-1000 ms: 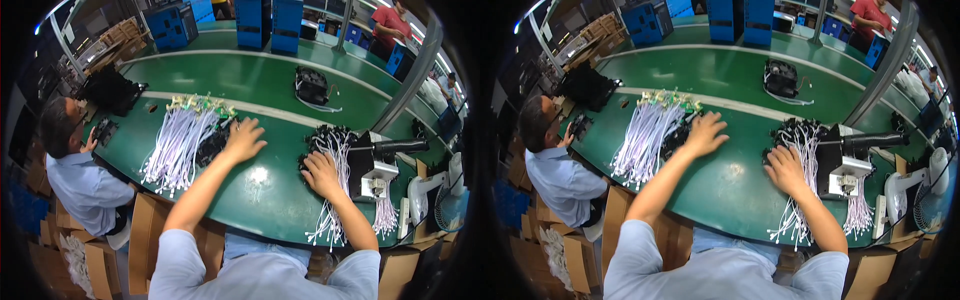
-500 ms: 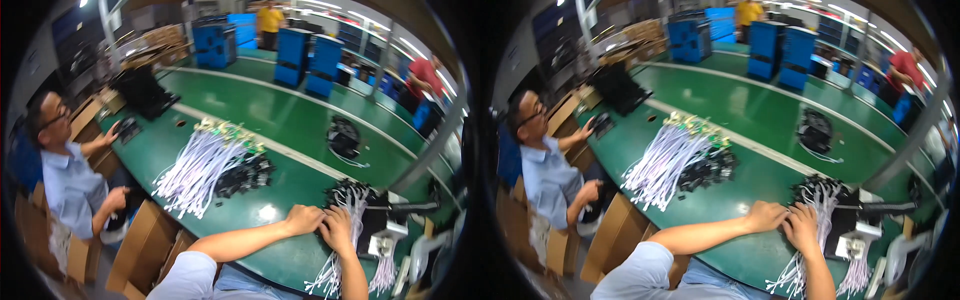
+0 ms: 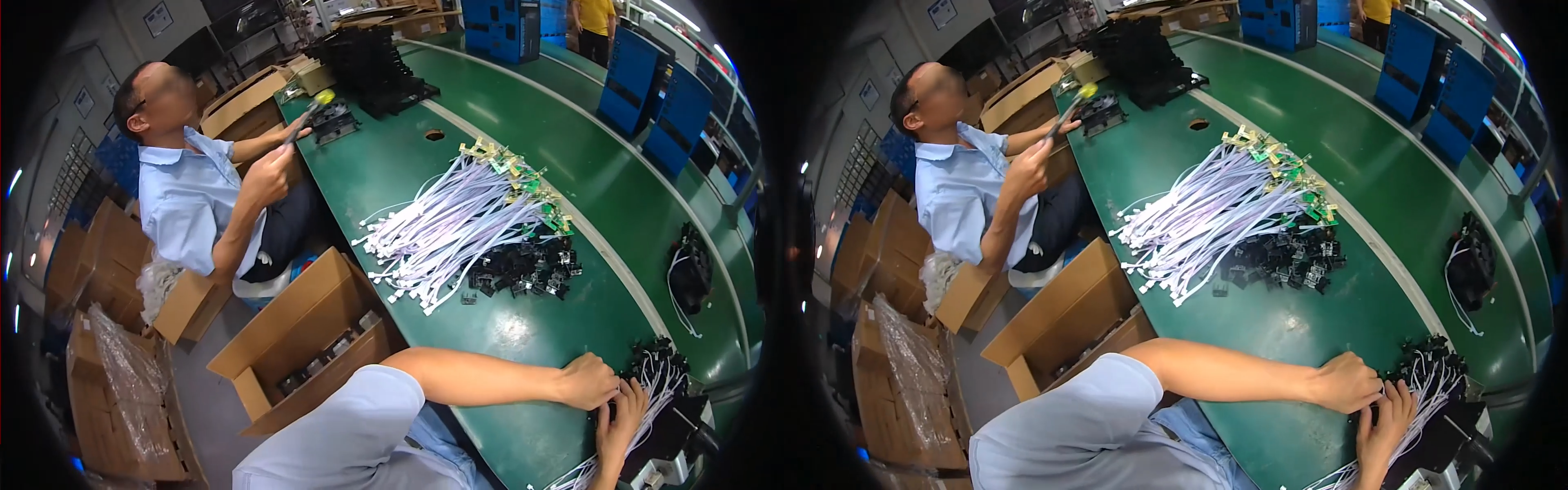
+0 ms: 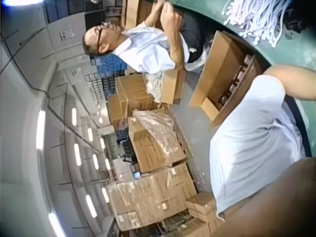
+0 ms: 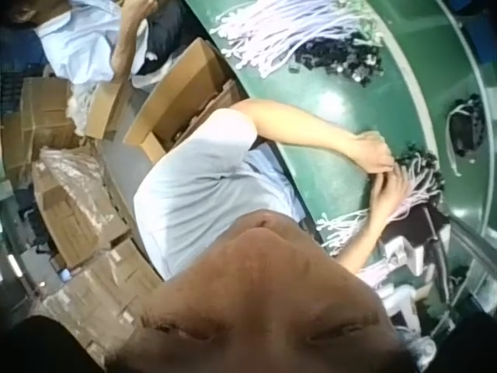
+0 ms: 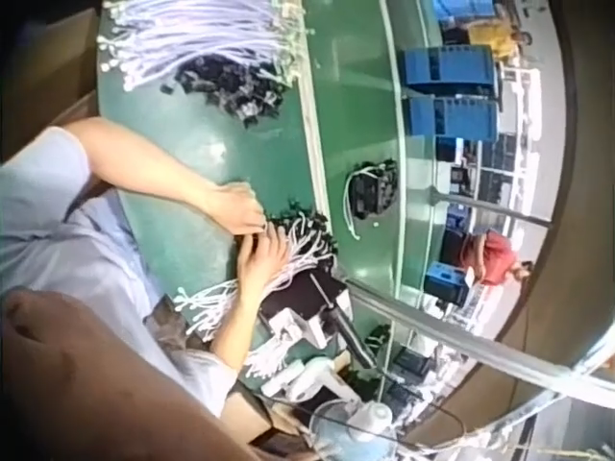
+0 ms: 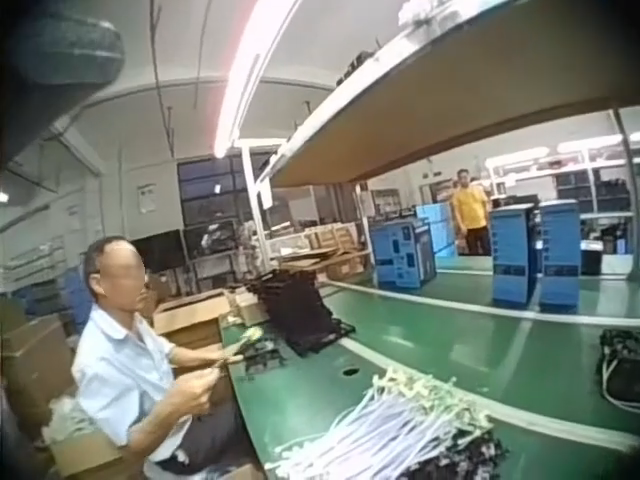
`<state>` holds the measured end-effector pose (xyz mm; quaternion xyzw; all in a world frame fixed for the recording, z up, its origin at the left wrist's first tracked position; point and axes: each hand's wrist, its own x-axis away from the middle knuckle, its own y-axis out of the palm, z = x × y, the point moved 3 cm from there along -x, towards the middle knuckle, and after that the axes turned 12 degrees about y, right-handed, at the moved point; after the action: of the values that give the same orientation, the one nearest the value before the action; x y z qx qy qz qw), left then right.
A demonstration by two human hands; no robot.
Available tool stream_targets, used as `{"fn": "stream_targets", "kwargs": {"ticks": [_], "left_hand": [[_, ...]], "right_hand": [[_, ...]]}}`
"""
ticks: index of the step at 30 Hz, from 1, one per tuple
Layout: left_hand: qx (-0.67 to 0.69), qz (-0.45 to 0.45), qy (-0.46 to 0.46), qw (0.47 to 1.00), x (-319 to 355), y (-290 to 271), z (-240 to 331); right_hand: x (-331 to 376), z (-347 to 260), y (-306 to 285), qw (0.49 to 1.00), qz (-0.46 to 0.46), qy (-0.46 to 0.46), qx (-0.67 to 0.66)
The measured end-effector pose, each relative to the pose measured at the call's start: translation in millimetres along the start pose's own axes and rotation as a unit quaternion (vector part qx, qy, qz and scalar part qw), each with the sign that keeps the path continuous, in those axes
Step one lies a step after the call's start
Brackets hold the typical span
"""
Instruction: The person assembles electronic components by placing a circuit board, a cooling fan, and a wiring harness into a plastic enclosure, then fastens them together using an electric screwdriver.
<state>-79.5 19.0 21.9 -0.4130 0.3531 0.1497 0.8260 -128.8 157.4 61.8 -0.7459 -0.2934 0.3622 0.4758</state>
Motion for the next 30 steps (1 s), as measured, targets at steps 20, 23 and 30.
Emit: {"fn": "stream_targets", "kwargs": {"ticks": [20, 23, 30], "left_hand": [[0.03, -0.097, -0.059, 0.993, 0, 18, 3], [0.038, -0.083, -0.059, 0.994, 2, 21, 1], [0.041, -0.033, -0.035, 0.998, 2, 16, 1]], "right_hand": [[-13, -19, -15, 0.995, 0.026, -0.087, 0.028], [-14, -21, -16, 0.996, 0.029, -0.08, 0.031], [-13, -19, -13, 0.995, 0.037, -0.086, 0.04]]}}
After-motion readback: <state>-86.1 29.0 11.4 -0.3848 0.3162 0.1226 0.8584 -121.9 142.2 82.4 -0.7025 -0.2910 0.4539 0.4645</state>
